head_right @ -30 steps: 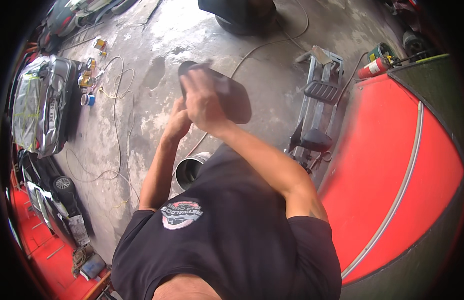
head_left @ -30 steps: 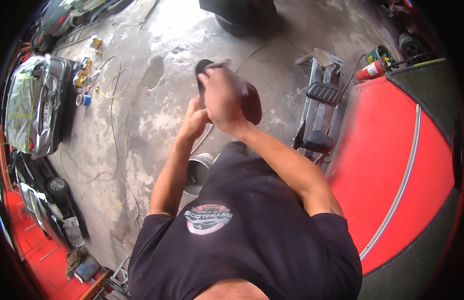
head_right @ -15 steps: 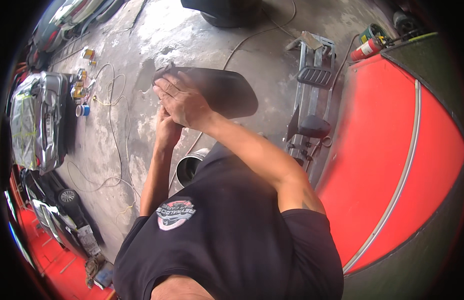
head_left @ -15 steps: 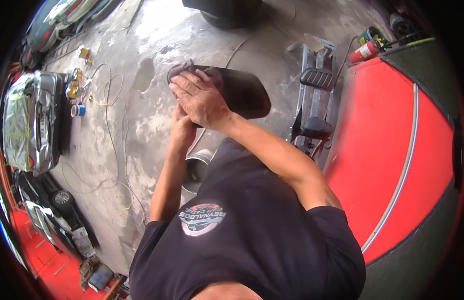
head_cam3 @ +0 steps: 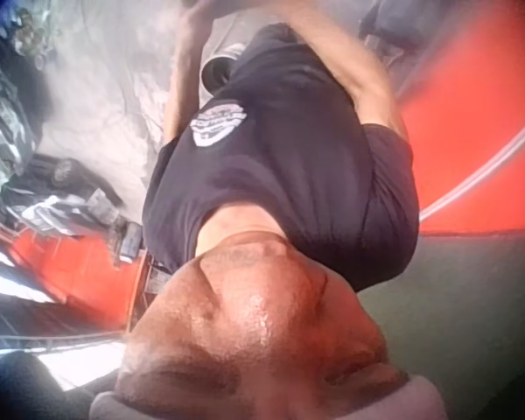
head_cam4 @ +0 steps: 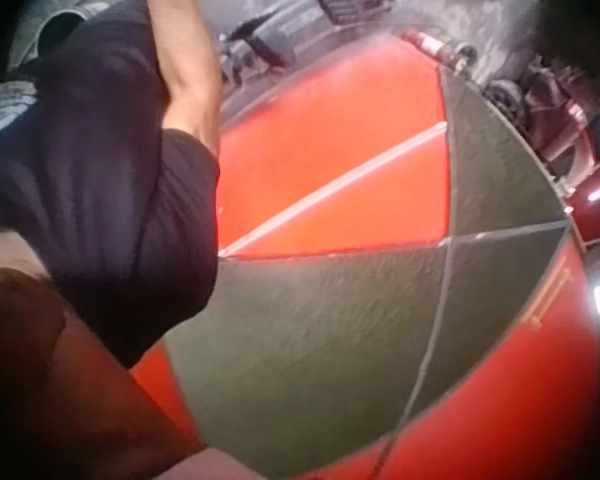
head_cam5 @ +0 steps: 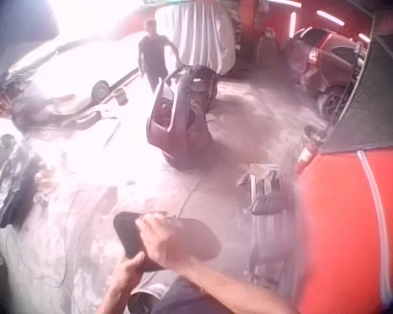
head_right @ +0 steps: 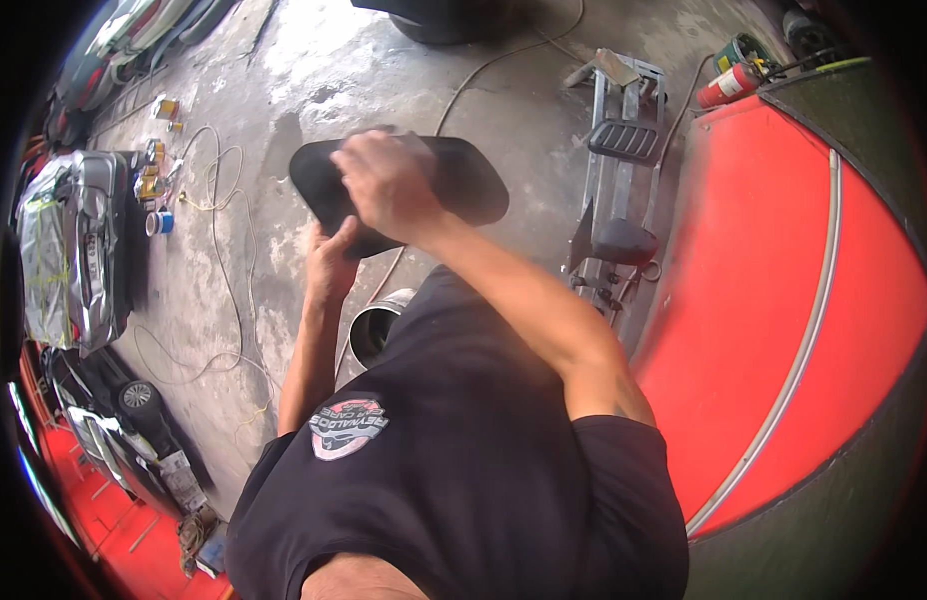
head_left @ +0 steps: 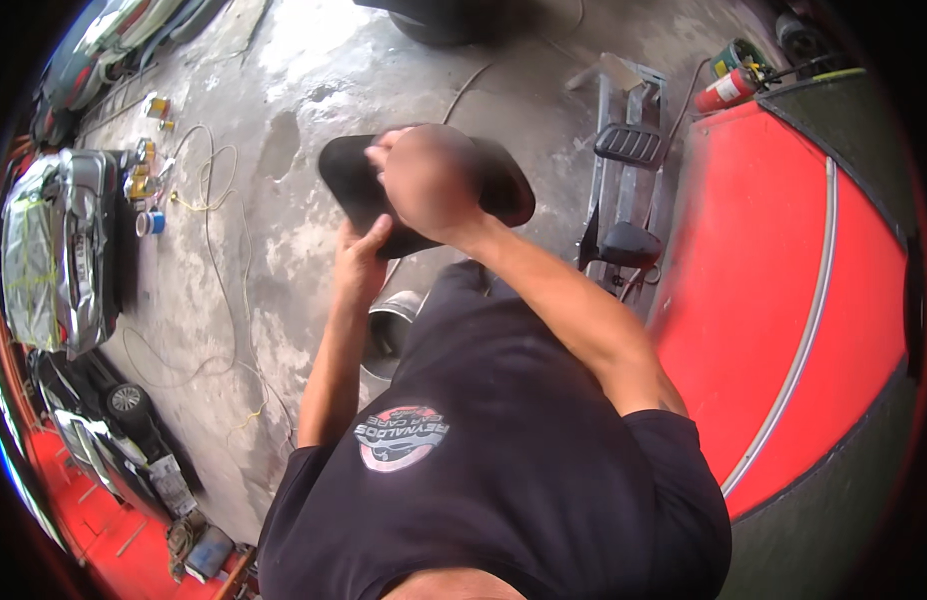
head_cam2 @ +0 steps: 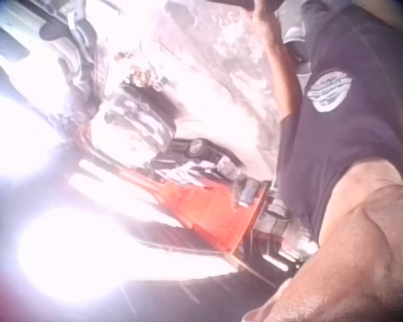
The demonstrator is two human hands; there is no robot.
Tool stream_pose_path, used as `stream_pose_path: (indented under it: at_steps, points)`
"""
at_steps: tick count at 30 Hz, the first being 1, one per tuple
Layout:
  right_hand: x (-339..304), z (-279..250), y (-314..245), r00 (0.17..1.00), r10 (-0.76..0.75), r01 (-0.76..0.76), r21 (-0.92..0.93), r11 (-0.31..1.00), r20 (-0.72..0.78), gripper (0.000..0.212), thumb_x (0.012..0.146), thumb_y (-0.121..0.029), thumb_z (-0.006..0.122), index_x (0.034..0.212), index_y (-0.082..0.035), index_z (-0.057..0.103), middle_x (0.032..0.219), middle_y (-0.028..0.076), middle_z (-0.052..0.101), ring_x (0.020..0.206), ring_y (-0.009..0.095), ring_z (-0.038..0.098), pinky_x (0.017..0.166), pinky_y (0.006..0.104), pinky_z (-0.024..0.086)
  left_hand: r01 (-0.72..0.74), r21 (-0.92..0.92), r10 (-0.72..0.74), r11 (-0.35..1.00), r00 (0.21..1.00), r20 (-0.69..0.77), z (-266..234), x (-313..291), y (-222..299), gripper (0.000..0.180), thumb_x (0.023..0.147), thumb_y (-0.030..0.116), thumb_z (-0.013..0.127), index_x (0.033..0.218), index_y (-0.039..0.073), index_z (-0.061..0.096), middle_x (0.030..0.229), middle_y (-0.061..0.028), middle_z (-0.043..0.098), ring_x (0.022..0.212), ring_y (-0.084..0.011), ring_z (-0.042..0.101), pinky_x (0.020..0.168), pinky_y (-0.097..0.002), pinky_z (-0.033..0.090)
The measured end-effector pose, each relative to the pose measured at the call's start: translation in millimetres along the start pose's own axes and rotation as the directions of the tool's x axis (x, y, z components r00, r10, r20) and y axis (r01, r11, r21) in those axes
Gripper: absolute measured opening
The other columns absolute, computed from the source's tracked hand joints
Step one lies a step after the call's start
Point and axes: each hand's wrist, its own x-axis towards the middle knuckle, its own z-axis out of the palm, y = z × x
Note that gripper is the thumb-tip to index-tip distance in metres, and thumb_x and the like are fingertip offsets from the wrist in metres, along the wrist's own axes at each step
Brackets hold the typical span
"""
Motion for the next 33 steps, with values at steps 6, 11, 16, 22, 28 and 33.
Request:
stream_pose_path:
  at_steps: [6, 11, 16, 22, 28, 33]
  points:
    - [-20.4, -11.7, 49.6, 0.987, 0.158, -0.154, -0.123, 0.98, 0.025, 0.022, 0.093, -0.016, 0.064, 0.112, -0.005, 0.068, 0.114, 0.012, 0.065, 0.11, 0.031, 0.062, 0.093, 0.0437, 0.05, -0.117, -0.115, 0.109, 0.987, 0.991, -0.072, -14.1, 5.7, 5.1, 0.038, 0.102, 0.007, 0.064, 0.138, 0.001, 0.056, 0.13, -0.0119, 0.066, 0.12, -0.025, 0.066, 0.106, -0.0446, 0.052]
    - [-80.1, -26.9, 74.0, 0.942, 0.33, -0.315, -0.183, 0.931, 0.057, 0.03, 0.094, -0.014, 0.064, 0.12, 0.001, 0.068, 0.117, 0.016, 0.066, 0.11, 0.034, 0.063, 0.096, 0.0457, 0.052, -0.125, -0.143, 0.099, 0.982, 0.98, -0.175, -28.9, 3.9, 11.3, 0.038, 0.102, 0.009, 0.065, 0.137, 0.0, 0.055, 0.131, -0.0129, 0.065, 0.121, -0.027, 0.065, 0.106, -0.0471, 0.053]
    - [-78.8, -54.2, 72.2, 0.864, 0.499, -0.5, -0.002, 0.866, -0.067, 0.029, 0.094, -0.012, 0.063, 0.119, 0.002, 0.068, 0.121, 0.022, 0.067, 0.109, 0.04, 0.066, 0.094, 0.047, 0.054, -0.084, -0.186, 0.044, 0.979, 0.977, -0.209, -43.7, 9.3, 8.0, 0.04, 0.103, 0.012, 0.064, 0.14, 0.002, 0.053, 0.131, -0.0138, 0.065, 0.12, -0.0293, 0.066, 0.102, -0.0502, 0.056]
    - [-29.7, -40.5, 62.4, 0.971, 0.107, -0.103, -0.03, 0.994, 0.213, 0.028, 0.09, -0.009, 0.065, 0.117, -0.001, 0.069, 0.125, 0.016, 0.065, 0.121, 0.037, 0.06, 0.103, 0.0442, 0.05, -0.087, -0.25, 0.055, 0.964, 0.99, -0.133, -29.9, 15.3, 12.0, 0.038, 0.104, 0.017, 0.064, 0.138, 0.004, 0.054, 0.13, -0.0138, 0.066, 0.117, -0.0301, 0.068, 0.102, -0.0514, 0.056]
    - [-70.4, -49.3, 46.4, 0.904, -0.086, 0.094, 0.0, 0.996, 0.419, 0.022, 0.085, -0.006, 0.065, 0.106, -0.004, 0.073, 0.126, 0.011, 0.063, 0.123, 0.033, 0.056, 0.103, 0.0435, 0.049, -0.031, -0.255, -0.018, 0.967, 0.982, -0.186, -59.3, 12.2, 3.6, 0.035, 0.104, 0.018, 0.063, 0.135, 0.001, 0.056, 0.127, -0.013, 0.068, 0.117, -0.029, 0.067, 0.102, -0.0486, 0.056]
    - [-36.7, -33.6, 60.6, 0.901, -0.056, 0.095, -0.07, 0.993, 0.431, 0.019, 0.081, -0.005, 0.065, 0.098, -0.008, 0.072, 0.125, 0.011, 0.062, 0.122, 0.031, 0.056, 0.101, 0.0442, 0.048, 0.092, -0.17, -0.108, 0.981, 0.99, -0.087, -46.0, 5.7, 16.8, 0.034, 0.104, 0.017, 0.063, 0.134, 0.001, 0.057, 0.126, -0.0119, 0.069, 0.114, -0.0267, 0.069, 0.1, -0.0449, 0.056]
